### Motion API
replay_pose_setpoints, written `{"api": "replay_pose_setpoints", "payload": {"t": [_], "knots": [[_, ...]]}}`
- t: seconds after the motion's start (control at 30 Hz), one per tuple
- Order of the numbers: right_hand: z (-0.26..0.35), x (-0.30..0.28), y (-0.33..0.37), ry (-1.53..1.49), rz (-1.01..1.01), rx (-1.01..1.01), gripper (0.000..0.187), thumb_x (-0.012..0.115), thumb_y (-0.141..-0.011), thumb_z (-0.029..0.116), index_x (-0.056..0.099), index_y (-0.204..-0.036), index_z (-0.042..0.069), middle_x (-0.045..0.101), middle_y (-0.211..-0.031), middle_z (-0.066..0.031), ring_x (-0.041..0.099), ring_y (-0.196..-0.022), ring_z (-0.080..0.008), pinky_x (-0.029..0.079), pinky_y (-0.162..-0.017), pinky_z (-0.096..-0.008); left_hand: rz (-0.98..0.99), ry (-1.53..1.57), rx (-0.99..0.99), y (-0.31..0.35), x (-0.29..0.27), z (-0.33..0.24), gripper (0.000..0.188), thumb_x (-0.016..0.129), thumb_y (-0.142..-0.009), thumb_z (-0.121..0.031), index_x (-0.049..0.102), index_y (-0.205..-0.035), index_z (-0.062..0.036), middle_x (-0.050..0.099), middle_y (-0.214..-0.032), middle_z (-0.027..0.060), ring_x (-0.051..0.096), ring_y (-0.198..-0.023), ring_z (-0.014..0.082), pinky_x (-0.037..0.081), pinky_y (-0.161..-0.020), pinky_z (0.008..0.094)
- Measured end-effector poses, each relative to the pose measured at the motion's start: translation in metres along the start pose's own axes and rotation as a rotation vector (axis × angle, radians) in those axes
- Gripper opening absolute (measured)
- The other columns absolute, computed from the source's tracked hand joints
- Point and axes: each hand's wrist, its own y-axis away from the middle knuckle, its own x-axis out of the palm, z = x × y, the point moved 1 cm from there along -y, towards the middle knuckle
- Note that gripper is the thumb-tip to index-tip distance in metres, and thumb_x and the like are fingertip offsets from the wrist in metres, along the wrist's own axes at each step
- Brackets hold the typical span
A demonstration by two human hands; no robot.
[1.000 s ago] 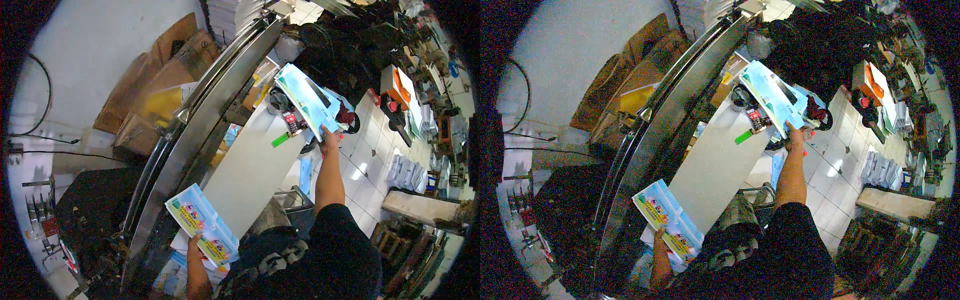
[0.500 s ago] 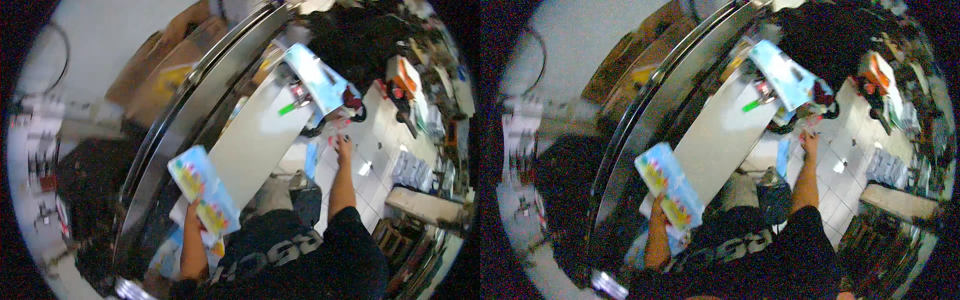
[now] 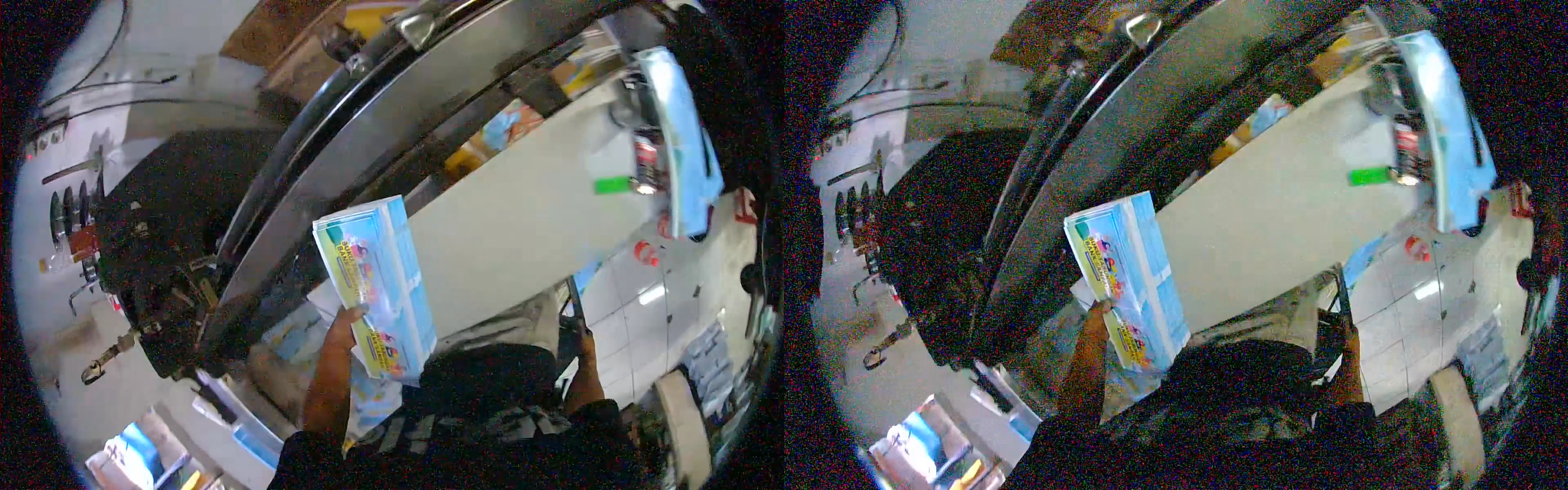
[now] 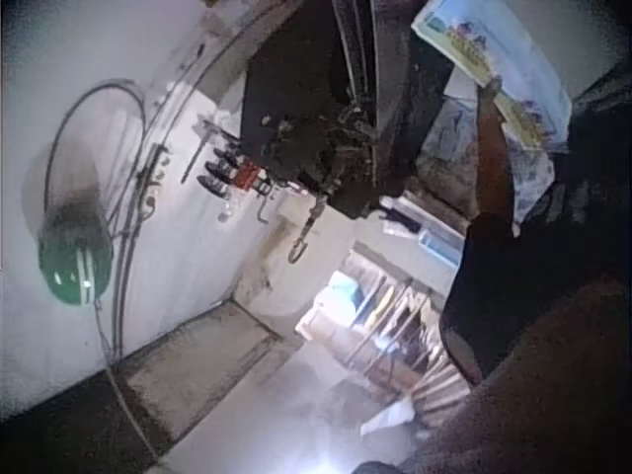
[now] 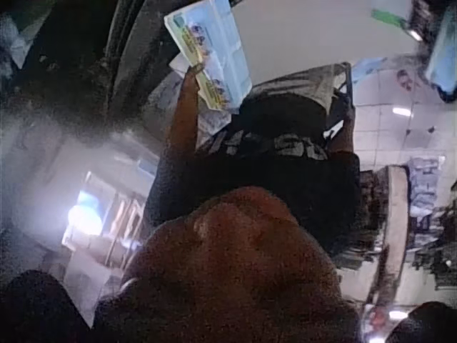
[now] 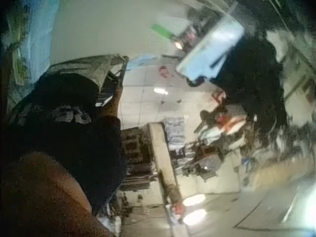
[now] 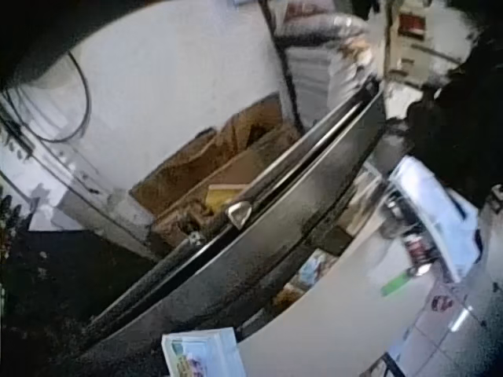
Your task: The person organizes printed booklets by gathering stacks from a machine, aligning them on a table, and placing individual booklets onto a raised shelf.
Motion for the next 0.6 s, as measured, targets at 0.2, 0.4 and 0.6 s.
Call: {"api": "replay_pose_setpoints", "payload": {"t": [0.2,0.4,0.6], "knots": [[0.046,-0.031,-0.036,0.258,0.117,0.170,0.025,0.055,-0.093,0.025,0.066,-0.090,0.003,0.063,-0.068,-0.0019,0.060,-0.060,-0.0188,0.050,-0.054,-0.0301,0.150,0.135,0.053,0.001,-0.008,0.019,0.070,0.072,-0.068,-0.021,0.047,-0.130,0.0009,0.061,-0.116,0.0150,0.062,-0.101,0.0275,0.052,-0.084,0.0397],[0.160,-0.012,-0.087,0.555,0.131,0.004,0.024,0.055,-0.092,0.022,0.067,-0.091,0.001,0.065,-0.071,-0.0047,0.063,-0.062,-0.0197,0.052,-0.056,-0.0321,0.073,0.254,0.088,0.013,0.038,-0.002,0.065,0.074,-0.074,-0.022,0.048,-0.130,0.0002,0.062,-0.113,0.0109,0.062,-0.100,0.0236,0.052,-0.083,0.0367],[0.261,-0.004,-0.073,0.762,0.142,-0.191,0.023,0.055,-0.091,0.019,0.068,-0.092,-0.001,0.067,-0.074,-0.0075,0.065,-0.064,-0.0206,0.053,-0.057,-0.0342,-0.081,0.464,0.185,0.063,0.102,-0.010,0.055,0.068,-0.083,-0.023,0.048,-0.130,-0.0011,0.061,-0.115,0.0100,0.062,-0.102,0.0211,0.050,-0.088,0.0343]]}}
